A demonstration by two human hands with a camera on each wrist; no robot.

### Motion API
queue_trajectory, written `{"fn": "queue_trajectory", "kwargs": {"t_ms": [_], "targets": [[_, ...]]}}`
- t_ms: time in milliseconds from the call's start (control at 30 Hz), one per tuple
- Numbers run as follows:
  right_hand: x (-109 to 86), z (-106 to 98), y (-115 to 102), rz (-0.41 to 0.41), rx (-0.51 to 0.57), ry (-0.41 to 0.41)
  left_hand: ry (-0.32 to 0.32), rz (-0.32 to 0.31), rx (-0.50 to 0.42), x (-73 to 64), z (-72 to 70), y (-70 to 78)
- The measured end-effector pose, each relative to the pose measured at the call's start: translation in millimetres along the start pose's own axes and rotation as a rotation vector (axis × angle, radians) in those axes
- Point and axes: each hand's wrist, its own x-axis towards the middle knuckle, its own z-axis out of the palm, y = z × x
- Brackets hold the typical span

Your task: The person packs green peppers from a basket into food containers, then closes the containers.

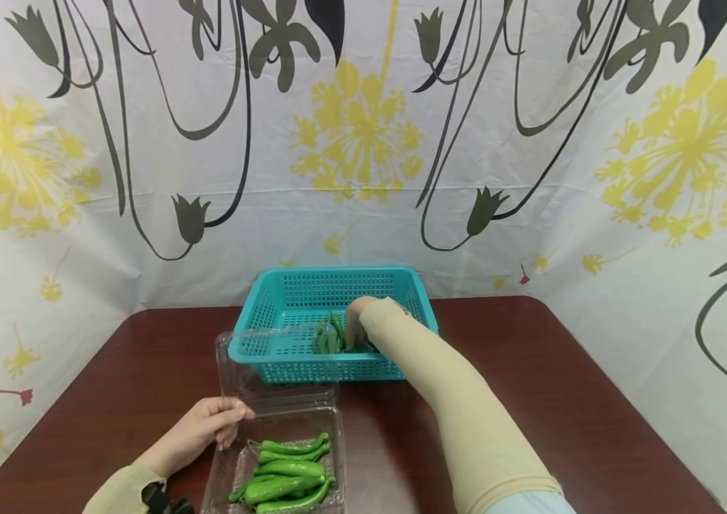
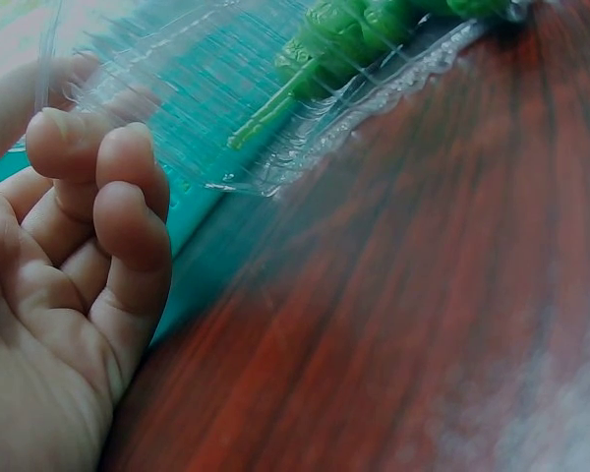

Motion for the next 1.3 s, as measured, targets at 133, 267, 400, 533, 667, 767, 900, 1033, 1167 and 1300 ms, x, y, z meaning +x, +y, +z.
{"fn": "queue_trajectory", "kwargs": {"t_ms": [133,267,400,533,667,767,900,1033,1167,1300], "targets": [[1.9,0.2,2.4,-0.007,0.01,0.004,0.001,-0.002,0.001,-0.1,0.6,0.3],[6.0,-0.2,3.3,-0.002,-0.011,0.016,0.008,-0.015,0.014,0.0,0.8,1.9],[11.7,0.6,3.6,0.036,-0.003,0.038,0.014,-0.021,0.017,0.9,0.8,2.3],[14.5,0.7,7.2,0.047,0.008,0.058,0.006,-0.003,0.015,1.8,1.0,1.0],[13.1,-1.4,12.9,0.001,-0.006,0.069,0.003,0.004,0.013,2.0,1.2,0.4],[11.0,-3.7,15.5,-0.029,-0.035,0.077,0.004,0.001,0.015,1.8,1.4,0.8],[4.8,-6.8,16.1,-0.046,-0.062,0.09,0.004,-0.006,0.019,1.3,1.6,1.2],[-4.7,-11.4,17.1,-0.059,-0.033,0.091,0.007,-0.008,0.016,1.4,1.5,1.6],[-13.1,-14.3,19.6,-0.071,0.015,0.107,0.011,-0.006,0.015,1.6,0.6,0.9],[-17.6,-14.1,22.6,-0.076,0.06,0.13,0.006,-0.008,0.016,0.7,-0.3,-0.8]]}}
